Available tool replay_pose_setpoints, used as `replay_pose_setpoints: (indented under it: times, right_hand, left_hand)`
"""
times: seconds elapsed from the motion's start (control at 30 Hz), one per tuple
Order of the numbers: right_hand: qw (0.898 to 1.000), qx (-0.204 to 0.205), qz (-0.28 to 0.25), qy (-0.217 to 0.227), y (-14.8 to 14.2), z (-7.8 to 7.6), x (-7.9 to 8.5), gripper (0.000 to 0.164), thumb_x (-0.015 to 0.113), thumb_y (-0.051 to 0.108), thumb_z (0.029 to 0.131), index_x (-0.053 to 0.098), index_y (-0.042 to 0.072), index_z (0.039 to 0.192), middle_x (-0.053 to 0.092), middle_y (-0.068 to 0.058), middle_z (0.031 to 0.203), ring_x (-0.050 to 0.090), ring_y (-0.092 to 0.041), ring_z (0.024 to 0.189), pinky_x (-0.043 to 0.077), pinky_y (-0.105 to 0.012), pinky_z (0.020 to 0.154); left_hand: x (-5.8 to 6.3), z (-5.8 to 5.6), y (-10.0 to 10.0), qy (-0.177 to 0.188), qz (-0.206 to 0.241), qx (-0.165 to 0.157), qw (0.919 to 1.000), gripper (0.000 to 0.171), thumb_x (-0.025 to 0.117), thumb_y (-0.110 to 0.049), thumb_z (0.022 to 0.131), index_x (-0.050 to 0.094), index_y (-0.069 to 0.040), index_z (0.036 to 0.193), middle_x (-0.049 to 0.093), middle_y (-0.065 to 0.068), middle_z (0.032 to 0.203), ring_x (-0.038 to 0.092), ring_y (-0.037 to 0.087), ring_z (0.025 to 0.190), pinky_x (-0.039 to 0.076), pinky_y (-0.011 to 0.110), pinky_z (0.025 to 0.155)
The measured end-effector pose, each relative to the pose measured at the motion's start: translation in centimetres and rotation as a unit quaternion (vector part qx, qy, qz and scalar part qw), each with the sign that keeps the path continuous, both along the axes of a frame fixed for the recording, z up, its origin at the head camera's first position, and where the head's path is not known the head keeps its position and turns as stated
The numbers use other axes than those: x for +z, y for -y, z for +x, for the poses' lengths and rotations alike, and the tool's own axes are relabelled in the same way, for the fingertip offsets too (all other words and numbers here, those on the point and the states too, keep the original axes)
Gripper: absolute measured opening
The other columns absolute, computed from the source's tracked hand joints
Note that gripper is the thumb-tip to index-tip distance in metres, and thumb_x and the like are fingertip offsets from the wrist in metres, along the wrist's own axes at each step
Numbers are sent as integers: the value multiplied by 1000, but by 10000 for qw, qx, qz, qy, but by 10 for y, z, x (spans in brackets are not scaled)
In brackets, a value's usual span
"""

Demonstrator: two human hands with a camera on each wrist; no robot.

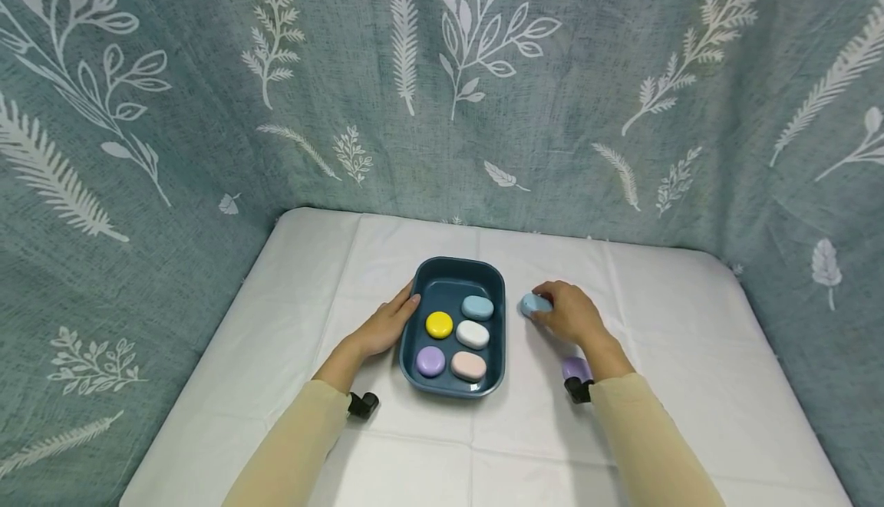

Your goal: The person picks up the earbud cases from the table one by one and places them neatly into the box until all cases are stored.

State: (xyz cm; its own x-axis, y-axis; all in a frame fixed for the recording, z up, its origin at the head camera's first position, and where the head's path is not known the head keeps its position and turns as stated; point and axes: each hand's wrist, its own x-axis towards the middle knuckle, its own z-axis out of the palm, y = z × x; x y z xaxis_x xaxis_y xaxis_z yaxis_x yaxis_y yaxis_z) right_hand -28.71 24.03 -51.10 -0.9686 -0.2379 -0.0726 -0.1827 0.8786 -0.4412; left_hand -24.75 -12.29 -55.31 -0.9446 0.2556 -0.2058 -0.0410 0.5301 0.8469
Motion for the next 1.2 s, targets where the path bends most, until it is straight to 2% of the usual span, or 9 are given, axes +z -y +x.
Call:
replay_pose_setpoints:
  times: [0.37,0.63,0.83,1.2]
  right_hand:
    - [9999,133,-39,-99,9,-1,22,44,78,20,92,69,4,132,69,-21,127,67,-37,107,53,-54,92]
    - [9995,217,-114,-197,20,0,38,45,79,21,92,69,5,133,69,-20,122,66,-35,104,53,-52,88]
    - [9991,310,-132,-248,28,1,49,45,79,21,92,69,6,132,69,-18,123,66,-35,106,53,-52,88]
    - [9981,564,-144,-221,50,1,69,45,79,22,93,68,7,134,69,-16,127,66,-35,110,54,-50,90]
  left_hand:
    - [1,-2,-1,-28,2,-27,10000,64,28,-66,107,16,-43,165,30,0,171,29,38,156,21,68,124]
    - [0,-2,-1,-18,-24,-18,10000,64,28,-67,107,16,-44,165,30,-1,171,32,38,154,22,69,123]
    - [-2,-2,0,-59,-41,-48,10000,64,27,-67,107,15,-44,165,28,-2,172,29,38,156,21,69,123]
    - [-2,-1,1,-31,-5,-45,10000,65,28,-67,107,15,-43,165,29,1,171,33,38,153,23,68,123]
